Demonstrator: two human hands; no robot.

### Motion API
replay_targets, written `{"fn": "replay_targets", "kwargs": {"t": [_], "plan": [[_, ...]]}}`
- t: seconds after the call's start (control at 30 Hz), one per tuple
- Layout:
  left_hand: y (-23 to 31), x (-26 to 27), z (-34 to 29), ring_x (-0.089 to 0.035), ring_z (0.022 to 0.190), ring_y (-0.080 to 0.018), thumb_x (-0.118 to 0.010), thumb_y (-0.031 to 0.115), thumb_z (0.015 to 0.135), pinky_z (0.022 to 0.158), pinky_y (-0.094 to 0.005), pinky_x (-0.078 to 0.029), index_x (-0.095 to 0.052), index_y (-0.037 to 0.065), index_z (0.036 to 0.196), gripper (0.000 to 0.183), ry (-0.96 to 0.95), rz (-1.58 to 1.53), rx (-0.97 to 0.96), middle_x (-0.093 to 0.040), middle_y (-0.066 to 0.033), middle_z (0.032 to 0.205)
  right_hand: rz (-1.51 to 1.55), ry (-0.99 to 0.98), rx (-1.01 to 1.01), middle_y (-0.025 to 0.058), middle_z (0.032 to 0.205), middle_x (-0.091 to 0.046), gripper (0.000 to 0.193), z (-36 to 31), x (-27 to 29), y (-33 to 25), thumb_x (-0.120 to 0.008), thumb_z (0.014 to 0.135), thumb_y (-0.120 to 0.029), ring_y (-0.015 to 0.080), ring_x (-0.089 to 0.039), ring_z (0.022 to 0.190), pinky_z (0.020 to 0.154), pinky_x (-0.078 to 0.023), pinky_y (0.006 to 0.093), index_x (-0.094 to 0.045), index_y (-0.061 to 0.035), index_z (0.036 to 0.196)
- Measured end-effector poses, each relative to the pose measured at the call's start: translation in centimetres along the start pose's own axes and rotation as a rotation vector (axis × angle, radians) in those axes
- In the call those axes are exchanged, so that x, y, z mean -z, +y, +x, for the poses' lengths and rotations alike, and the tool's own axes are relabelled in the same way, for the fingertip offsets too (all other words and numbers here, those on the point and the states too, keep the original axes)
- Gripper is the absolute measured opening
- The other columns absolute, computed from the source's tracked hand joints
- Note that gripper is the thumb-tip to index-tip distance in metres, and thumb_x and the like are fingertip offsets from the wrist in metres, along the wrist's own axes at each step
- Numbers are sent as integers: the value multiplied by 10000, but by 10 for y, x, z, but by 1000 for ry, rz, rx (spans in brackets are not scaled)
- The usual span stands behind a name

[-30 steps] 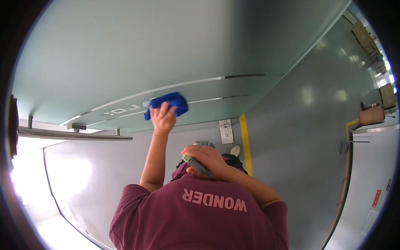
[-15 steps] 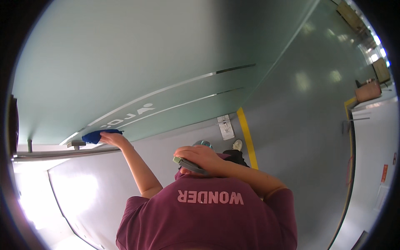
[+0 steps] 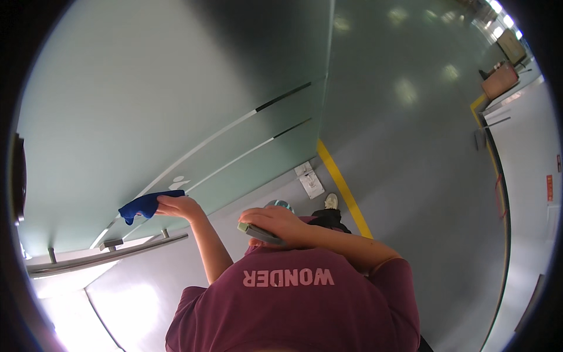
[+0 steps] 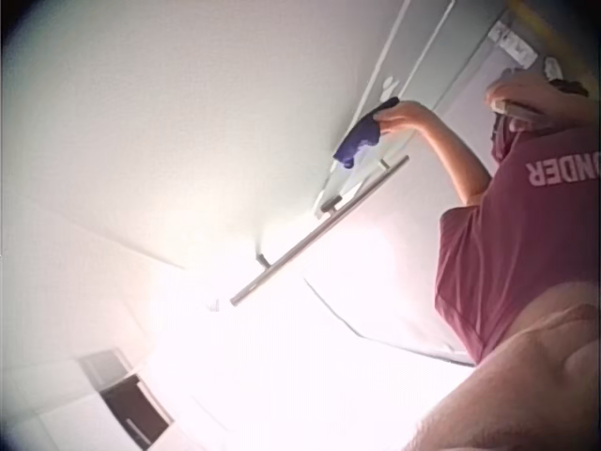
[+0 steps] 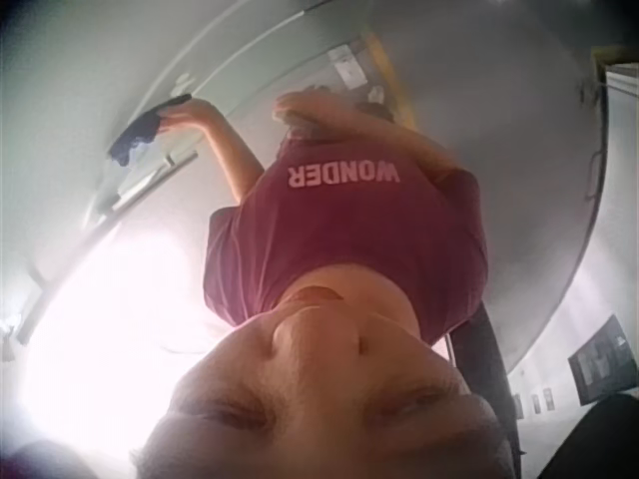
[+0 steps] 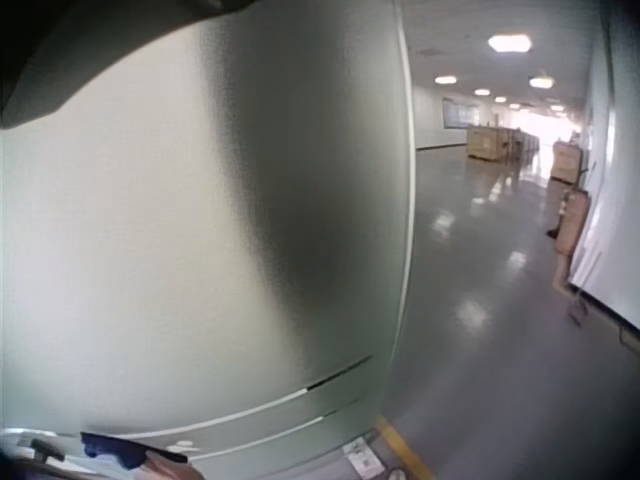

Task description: Cleaning a glass door with a cloth and spray.

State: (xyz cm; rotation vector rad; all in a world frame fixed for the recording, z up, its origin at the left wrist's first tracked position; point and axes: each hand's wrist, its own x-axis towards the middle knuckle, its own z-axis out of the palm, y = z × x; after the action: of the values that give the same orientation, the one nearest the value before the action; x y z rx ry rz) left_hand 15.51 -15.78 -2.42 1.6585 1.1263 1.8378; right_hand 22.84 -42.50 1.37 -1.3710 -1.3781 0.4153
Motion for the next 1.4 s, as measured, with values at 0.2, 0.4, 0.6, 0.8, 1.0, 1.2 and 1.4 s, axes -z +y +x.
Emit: {"fn": "replay_targets", "kwargs": {"t": [0.2,0.4,0.6,0.8,1.0,1.2,1.4], "plan": [[14,-39,-49,-21,1389,-465,-459,198,930,1096,-559,-48,-52,-92,1431,708,-176,248,-653,-41,-302,1498,-30,17,-24,90,1198,-582,443,-8,14,-1,-674,825,-324,280,-600,1025,826,-469,386,-506,-82,1157],[60,-80,-88,-47,1375,-512,-551,122,863,1076,-605,15,-549,49,1227,371,-258,30,-888,-187,-316,1470,-57,166,-2,96,1199,-567,460,-28,17,3,-673,814,-310,274,-597,1000,781,-448,375,-500,-77,1171],[116,-107,-123,-412,1197,-369,-604,140,769,1060,-504,-174,-642,165,1158,391,-407,151,-1049,-457,-141,1367,-69,244,-26,115,1208,-559,475,-42,22,1,-660,829,-327,296,-576,1049,847,-442,401,-490,-69,1190],[160,-132,-145,-395,1281,-182,-527,90,810,1076,-384,-188,-600,253,1228,455,-476,113,-1178,-457,46,1396,-86,254,-51,111,1215,-557,485,-48,24,-5,-655,834,-356,294,-560,1089,888,-432,406,-491,-86,1202],[173,-144,-159,-341,1335,-116,-504,76,804,1108,-339,-155,-551,260,1282,515,-601,121,-1287,-395,93,1442,-84,252,-67,92,1219,-559,492,-49,22,-8,-661,830,-347,287,-555,1099,886,-436,412,-486,-91,1212],[162,-143,-164,-344,1335,-99,-493,90,802,1112,-329,-160,-554,224,1272,492,-663,143,-1399,-380,89,1454,-79,275,-17,91,1224,-555,483,-49,18,-7,-667,831,-319,286,-556,1099,878,-445,411,-479,-92,1213],[129,-127,-157,-338,1340,-98,-474,124,820,1125,-318,-150,-533,191,1285,474,-756,124,-1445,-362,68,1467,-77,265,-19,97,1226,-551,475,-46,18,-8,-660,836,-308,286,-556,1100,876,-446,406,-473,-94,1216]]}}
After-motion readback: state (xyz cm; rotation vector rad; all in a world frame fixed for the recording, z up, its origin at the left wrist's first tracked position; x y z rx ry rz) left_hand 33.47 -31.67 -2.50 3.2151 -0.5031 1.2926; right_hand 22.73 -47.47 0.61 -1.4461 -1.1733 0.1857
